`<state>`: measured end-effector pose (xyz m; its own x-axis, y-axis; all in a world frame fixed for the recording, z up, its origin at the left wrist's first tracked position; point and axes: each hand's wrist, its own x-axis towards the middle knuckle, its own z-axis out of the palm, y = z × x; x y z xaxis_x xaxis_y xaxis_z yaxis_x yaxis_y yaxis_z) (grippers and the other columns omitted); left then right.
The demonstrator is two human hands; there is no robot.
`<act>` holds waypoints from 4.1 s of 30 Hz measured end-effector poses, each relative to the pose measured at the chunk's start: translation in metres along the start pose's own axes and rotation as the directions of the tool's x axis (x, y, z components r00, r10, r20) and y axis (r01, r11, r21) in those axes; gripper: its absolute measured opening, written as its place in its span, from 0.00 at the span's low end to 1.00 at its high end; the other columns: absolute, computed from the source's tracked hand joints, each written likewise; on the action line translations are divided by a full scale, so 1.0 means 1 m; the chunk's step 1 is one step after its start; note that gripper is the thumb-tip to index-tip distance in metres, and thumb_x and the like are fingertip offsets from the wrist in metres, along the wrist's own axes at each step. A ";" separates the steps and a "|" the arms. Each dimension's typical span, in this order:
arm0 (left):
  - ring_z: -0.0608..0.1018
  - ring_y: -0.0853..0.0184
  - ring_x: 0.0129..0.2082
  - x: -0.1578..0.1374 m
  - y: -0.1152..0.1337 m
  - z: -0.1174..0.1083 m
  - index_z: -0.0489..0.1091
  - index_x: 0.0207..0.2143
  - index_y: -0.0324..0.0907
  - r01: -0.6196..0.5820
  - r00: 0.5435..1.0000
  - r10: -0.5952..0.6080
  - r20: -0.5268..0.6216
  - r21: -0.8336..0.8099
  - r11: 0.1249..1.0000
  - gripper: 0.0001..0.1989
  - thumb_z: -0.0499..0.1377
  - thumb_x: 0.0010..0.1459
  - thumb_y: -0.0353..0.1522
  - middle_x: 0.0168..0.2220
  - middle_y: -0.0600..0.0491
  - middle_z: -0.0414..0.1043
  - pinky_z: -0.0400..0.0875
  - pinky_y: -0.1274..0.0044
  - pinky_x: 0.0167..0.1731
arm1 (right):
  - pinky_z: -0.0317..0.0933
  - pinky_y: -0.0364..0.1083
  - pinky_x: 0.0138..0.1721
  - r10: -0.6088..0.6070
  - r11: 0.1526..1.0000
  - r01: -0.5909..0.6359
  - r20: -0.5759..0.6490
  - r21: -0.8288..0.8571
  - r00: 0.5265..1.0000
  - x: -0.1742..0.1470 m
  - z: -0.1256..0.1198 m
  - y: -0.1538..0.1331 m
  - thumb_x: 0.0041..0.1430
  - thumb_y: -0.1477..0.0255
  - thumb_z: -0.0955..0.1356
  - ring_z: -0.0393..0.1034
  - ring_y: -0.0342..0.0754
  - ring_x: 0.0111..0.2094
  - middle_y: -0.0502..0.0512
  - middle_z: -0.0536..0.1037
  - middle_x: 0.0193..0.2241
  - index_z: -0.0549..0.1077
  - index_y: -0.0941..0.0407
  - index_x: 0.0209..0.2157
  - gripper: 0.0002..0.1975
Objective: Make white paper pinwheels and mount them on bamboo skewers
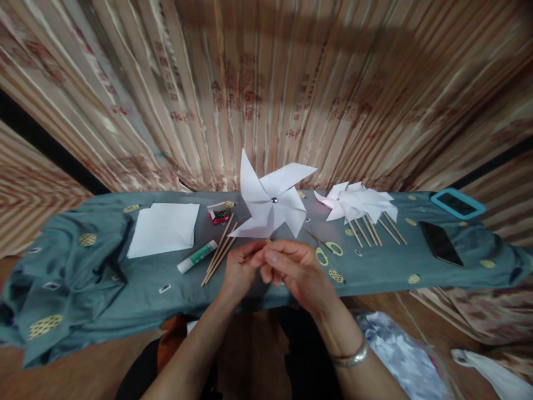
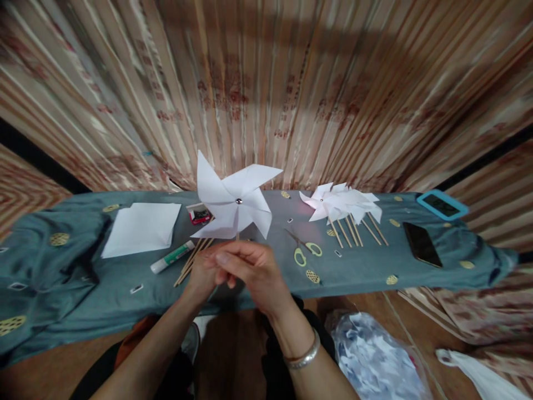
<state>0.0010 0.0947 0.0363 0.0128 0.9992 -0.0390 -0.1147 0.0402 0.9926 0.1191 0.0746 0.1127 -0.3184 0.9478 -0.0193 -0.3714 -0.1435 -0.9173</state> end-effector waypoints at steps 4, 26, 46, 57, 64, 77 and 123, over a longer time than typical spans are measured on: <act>0.79 0.64 0.31 -0.001 0.011 -0.007 0.79 0.29 0.40 0.024 0.997 -0.028 -0.071 -0.061 0.998 0.10 0.66 0.43 0.36 0.29 0.51 0.81 0.72 0.75 0.37 | 0.55 0.40 0.21 -0.352 0.924 0.271 -0.321 -0.271 0.879 -0.005 -0.021 -0.014 0.53 0.65 0.72 0.62 0.39 0.21 0.50 0.79 0.24 0.79 0.55 0.28 0.07; 0.79 0.63 0.32 -0.011 0.004 -0.006 0.80 0.29 0.42 0.006 1.000 -0.006 -0.017 -0.006 1.000 0.09 0.65 0.43 0.35 0.30 0.51 0.81 0.72 0.75 0.38 | 0.64 0.42 0.30 -0.157 0.984 0.094 -0.510 -0.148 0.846 -0.004 -0.040 0.013 0.34 0.66 0.79 0.70 0.42 0.25 0.48 0.79 0.23 0.78 0.55 0.32 0.19; 0.80 0.60 0.38 -0.010 0.008 0.010 0.80 0.32 0.41 -0.034 0.999 0.035 0.027 -0.047 0.998 0.10 0.64 0.46 0.35 0.34 0.50 0.81 0.71 0.71 0.45 | 0.63 0.41 0.27 -0.035 0.998 0.009 -0.392 -0.070 0.919 -0.013 -0.022 0.011 0.38 0.64 0.78 0.68 0.41 0.22 0.48 0.81 0.24 0.72 0.55 0.43 0.28; 0.80 0.60 0.37 -0.014 -0.002 -0.003 0.81 0.31 0.42 -0.014 0.999 0.015 0.039 -0.005 1.000 0.10 0.66 0.45 0.36 0.33 0.50 0.81 0.72 0.71 0.44 | 0.64 0.41 0.32 -0.325 0.944 0.271 -0.661 -0.187 0.677 -0.012 -0.072 -0.009 0.38 0.65 0.78 0.72 0.41 0.31 0.50 0.79 0.33 0.77 0.54 0.37 0.22; 0.80 0.60 0.37 -0.018 0.000 -0.007 0.81 0.30 0.43 -0.006 1.000 0.006 0.014 0.024 1.000 0.09 0.66 0.45 0.36 0.33 0.50 0.81 0.72 0.71 0.44 | 0.64 0.42 0.29 -0.265 0.964 0.188 -0.640 -0.188 0.721 -0.011 -0.069 -0.004 0.35 0.67 0.79 0.68 0.41 0.25 0.49 0.78 0.27 0.77 0.55 0.36 0.22; 0.79 0.62 0.35 -0.013 0.002 -0.008 0.80 0.30 0.43 -0.042 0.999 0.042 -0.027 0.004 0.999 0.08 0.65 0.45 0.35 0.32 0.51 0.80 0.71 0.73 0.42 | 0.61 0.40 0.25 -0.096 0.994 0.059 -0.511 -0.089 0.854 -0.011 -0.033 0.014 0.36 0.66 0.79 0.68 0.40 0.23 0.46 0.78 0.23 0.74 0.55 0.38 0.24; 0.79 0.62 0.35 -0.017 -0.003 -0.009 0.81 0.31 0.42 -0.047 0.996 0.041 0.080 0.068 0.997 0.09 0.64 0.47 0.36 0.32 0.52 0.81 0.71 0.75 0.40 | 0.62 0.39 0.26 -0.271 0.962 0.217 -0.637 -0.164 0.721 -0.018 -0.074 -0.006 0.36 0.70 0.79 0.67 0.38 0.24 0.49 0.79 0.26 0.80 0.55 0.32 0.16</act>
<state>-0.0079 0.0780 0.0325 0.0872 0.9961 0.0115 -0.0477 -0.0074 0.9988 0.1916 0.0798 0.0887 0.4272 0.9040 -0.0185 -0.2830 0.1142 -0.9523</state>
